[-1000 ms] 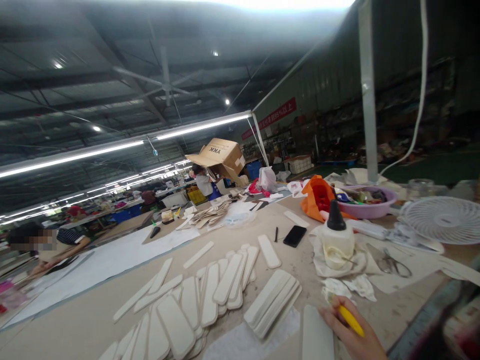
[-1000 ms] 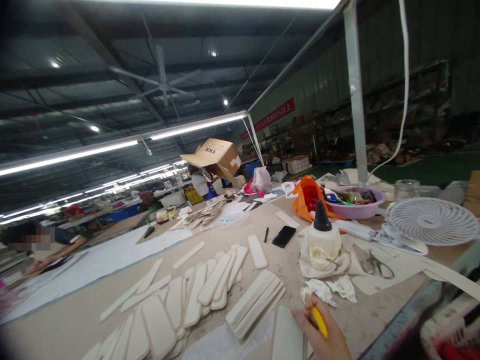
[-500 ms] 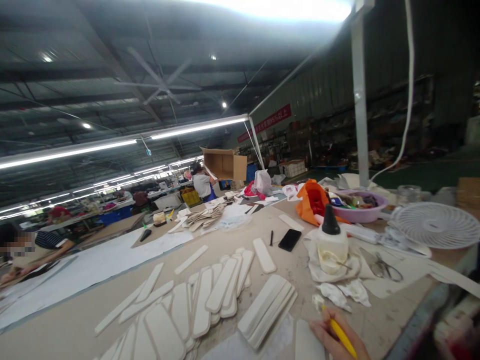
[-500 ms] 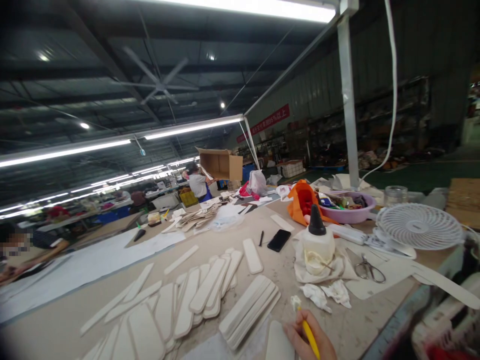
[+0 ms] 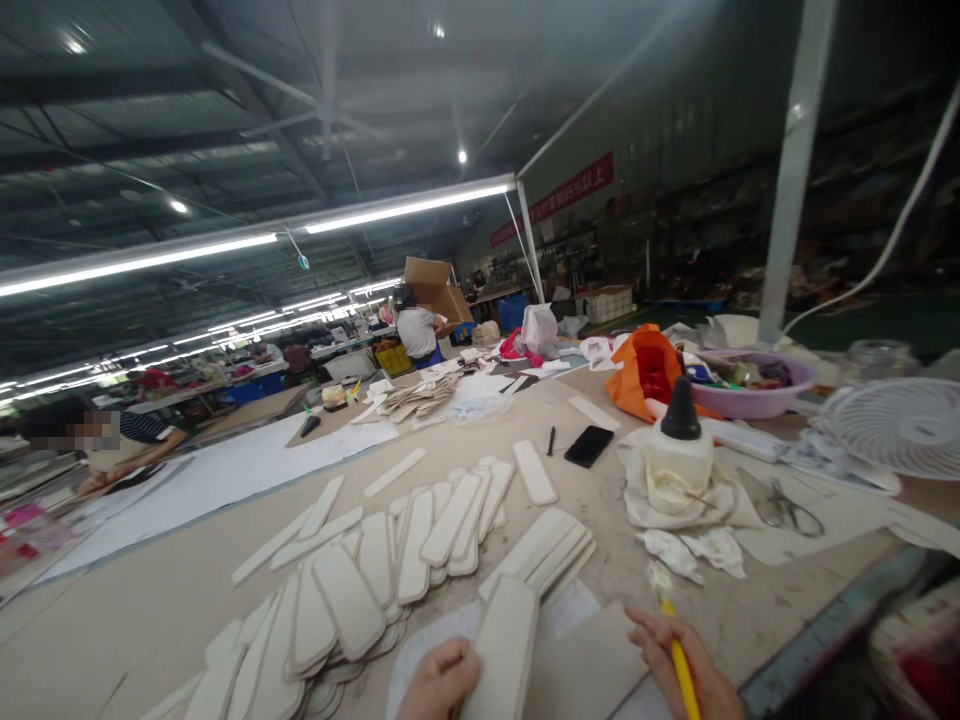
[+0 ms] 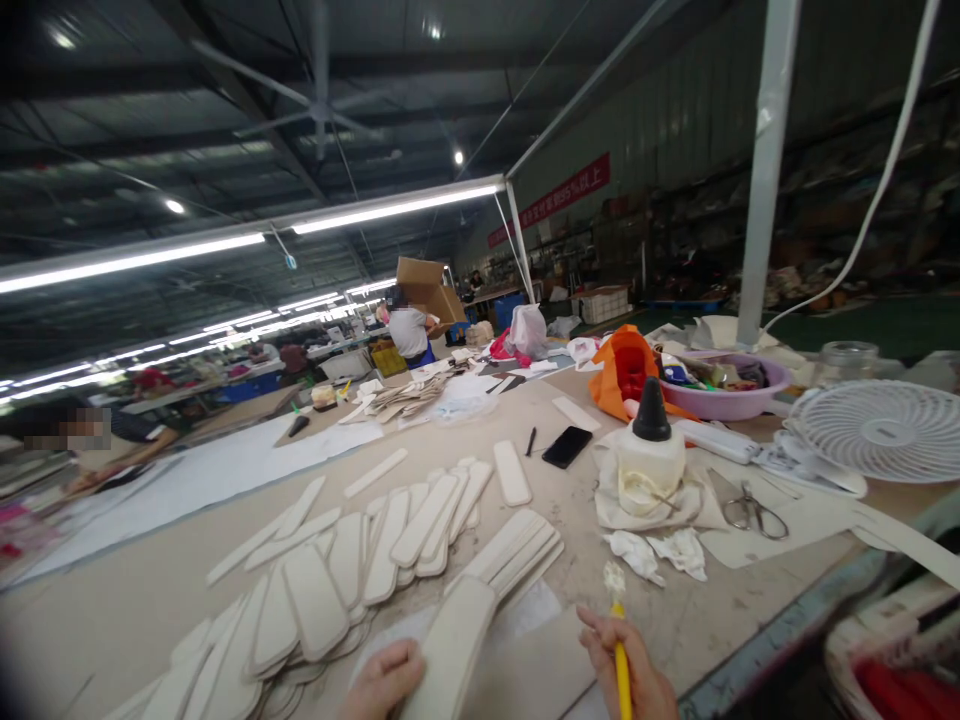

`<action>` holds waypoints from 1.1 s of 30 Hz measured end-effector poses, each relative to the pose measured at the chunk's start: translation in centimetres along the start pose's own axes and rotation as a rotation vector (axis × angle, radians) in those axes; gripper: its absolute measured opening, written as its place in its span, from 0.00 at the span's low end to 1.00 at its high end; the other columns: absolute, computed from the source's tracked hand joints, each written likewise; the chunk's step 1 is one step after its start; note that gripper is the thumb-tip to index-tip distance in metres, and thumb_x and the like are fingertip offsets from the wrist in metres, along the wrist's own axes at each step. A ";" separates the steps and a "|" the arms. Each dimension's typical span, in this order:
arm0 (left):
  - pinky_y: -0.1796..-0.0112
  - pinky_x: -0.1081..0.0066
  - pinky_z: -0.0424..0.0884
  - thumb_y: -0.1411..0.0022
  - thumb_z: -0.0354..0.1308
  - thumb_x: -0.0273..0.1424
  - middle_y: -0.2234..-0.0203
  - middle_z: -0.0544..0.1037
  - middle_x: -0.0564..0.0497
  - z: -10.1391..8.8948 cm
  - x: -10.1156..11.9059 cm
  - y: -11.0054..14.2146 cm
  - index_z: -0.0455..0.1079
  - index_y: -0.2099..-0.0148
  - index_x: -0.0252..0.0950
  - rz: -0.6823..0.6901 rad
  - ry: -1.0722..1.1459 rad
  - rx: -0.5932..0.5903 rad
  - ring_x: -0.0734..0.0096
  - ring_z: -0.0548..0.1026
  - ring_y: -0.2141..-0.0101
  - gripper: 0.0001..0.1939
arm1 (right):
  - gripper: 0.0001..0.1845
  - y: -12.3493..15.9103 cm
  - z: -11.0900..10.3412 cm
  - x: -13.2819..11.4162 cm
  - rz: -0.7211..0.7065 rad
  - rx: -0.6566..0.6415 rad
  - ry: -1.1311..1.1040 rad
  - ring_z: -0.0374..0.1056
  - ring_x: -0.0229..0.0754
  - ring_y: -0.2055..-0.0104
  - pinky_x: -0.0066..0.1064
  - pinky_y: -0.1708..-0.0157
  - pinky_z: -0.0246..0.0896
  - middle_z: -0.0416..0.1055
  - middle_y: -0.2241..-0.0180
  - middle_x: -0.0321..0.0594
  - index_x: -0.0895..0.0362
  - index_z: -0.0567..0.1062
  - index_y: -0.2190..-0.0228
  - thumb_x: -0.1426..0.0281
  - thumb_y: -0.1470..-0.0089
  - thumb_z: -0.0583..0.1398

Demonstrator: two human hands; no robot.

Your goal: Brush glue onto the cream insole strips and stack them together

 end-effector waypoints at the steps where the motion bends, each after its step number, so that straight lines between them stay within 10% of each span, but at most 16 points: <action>1: 0.68 0.71 0.68 0.47 0.65 0.43 0.72 0.74 0.52 -0.7 1.1 -0.4 0.71 0.64 0.33 0.047 0.014 0.026 0.72 0.72 0.71 0.18 | 0.13 0.1 0.0 -0.3 -0.012 -0.004 0.018 0.76 0.47 0.60 0.35 0.59 0.74 0.76 0.55 0.47 0.52 0.64 0.67 0.56 0.44 0.57; 11: 0.67 0.71 0.69 0.51 0.64 0.49 0.71 0.77 0.49 -7.5 9.8 -4.2 0.72 0.61 0.33 0.345 -0.140 0.252 0.68 0.74 0.69 0.24 | 0.13 0.5 0.5 0.5 0.005 -0.066 0.093 0.76 0.49 0.59 0.36 0.60 0.74 0.76 0.54 0.46 0.52 0.66 0.66 0.56 0.45 0.58; 23: 0.54 0.56 0.69 0.37 0.57 0.36 0.55 0.72 0.46 -18.8 11.9 -9.4 0.68 0.53 0.33 0.234 -0.787 0.786 0.63 0.72 0.56 0.14 | 0.11 0.9 0.7 1.3 0.021 -0.104 0.183 0.74 0.47 0.56 0.35 0.57 0.72 0.75 0.54 0.44 0.52 0.64 0.64 0.58 0.43 0.56; 27: 0.47 0.54 0.63 0.39 0.55 0.33 0.54 0.71 0.41 -16.3 11.4 -7.0 0.69 0.52 0.33 0.404 -0.942 0.832 0.55 0.69 0.50 0.14 | 0.10 0.9 0.9 0.6 0.058 -0.098 0.163 0.74 0.47 0.56 0.38 0.56 0.71 0.74 0.53 0.47 0.53 0.64 0.63 0.60 0.42 0.55; 33: 0.46 0.59 0.63 0.40 0.53 0.39 0.53 0.72 0.41 -5.2 5.6 -5.6 0.69 0.51 0.35 0.734 -1.005 0.592 0.57 0.68 0.49 0.18 | 0.11 0.8 1.6 -0.2 0.104 -0.137 0.037 0.73 0.46 0.58 0.38 0.56 0.70 0.75 0.56 0.46 0.55 0.68 0.63 0.59 0.41 0.55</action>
Point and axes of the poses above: each hand's wrist, its own y-axis away from the middle knuckle, its own z-axis out of the palm, x = y × z, the point moved 10 cm from there along -y, towards the middle knuckle
